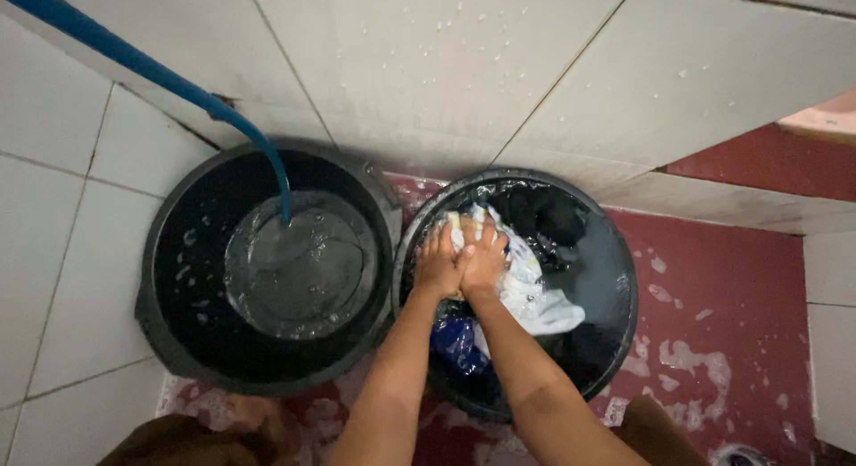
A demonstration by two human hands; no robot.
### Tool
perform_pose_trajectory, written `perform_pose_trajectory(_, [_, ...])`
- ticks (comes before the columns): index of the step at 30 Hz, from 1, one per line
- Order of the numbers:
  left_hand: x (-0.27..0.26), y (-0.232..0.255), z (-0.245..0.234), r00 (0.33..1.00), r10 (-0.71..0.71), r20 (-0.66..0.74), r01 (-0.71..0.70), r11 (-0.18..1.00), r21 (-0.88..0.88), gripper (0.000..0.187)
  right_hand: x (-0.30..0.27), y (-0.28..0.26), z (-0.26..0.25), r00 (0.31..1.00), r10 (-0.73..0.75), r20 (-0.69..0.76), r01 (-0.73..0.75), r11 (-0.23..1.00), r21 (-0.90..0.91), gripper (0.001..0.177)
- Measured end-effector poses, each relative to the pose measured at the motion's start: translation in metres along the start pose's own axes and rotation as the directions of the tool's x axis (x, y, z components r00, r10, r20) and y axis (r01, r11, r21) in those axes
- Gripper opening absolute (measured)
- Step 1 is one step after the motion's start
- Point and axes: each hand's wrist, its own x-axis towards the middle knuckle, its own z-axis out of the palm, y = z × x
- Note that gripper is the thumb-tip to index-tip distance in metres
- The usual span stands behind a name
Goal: The person hand-washes various garments in a soapy basin, then rinses them in a second basin of clean water. They scrub, wring, and transfer items between the two basins, handling dark and light-colored clothes one at a time.
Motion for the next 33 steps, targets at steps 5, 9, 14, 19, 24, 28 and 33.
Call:
perform_pose_trajectory(5, [0.016,-0.004,0.014,0.999,0.022,-0.027,-0.021,0.999,0.039,0.078,0.018,0.016,0.019,0.998,-0.026,0.063,0.021,0.996,0.082,0.052])
perform_pose_trajectory(9, [-0.006,-0.001,0.0,0.99,0.064,-0.122,-0.067,0.998,-0.015,0.049,0.018,0.04,0.009,0.976,-0.213,-0.051,0.219,0.93,0.296,0.034])
perform_pose_trajectory(14, [-0.057,0.018,-0.039,0.958,0.167,-0.235,-0.228,0.936,-0.266,0.073,0.0,0.048,-0.051,0.952,-0.305,-0.01,0.275,0.845,0.458,0.026])
perform_pose_trajectory(19, [-0.072,0.062,-0.077,0.869,0.214,-0.446,-0.436,0.757,-0.487,0.038,-0.004,0.022,-0.144,0.896,-0.44,-0.059,0.306,0.515,0.801,0.017])
perform_pose_trajectory(24, [-0.095,0.076,-0.135,0.844,0.157,-0.513,-0.433,0.764,-0.478,0.04,-0.03,0.006,-0.209,0.971,-0.224,-0.077,0.212,0.672,0.71,0.018])
perform_pose_trajectory(28, [-0.12,0.089,-0.152,0.767,0.146,-0.625,-0.383,0.886,-0.263,0.049,-0.036,0.0,-0.205,0.986,-0.025,-0.163,0.163,0.285,0.945,0.02])
perform_pose_trajectory(33, [-0.122,0.083,-0.149,0.906,0.298,-0.3,-0.298,0.953,0.049,0.065,-0.023,0.021,-0.147,0.911,0.016,-0.413,0.328,0.581,0.745,0.017])
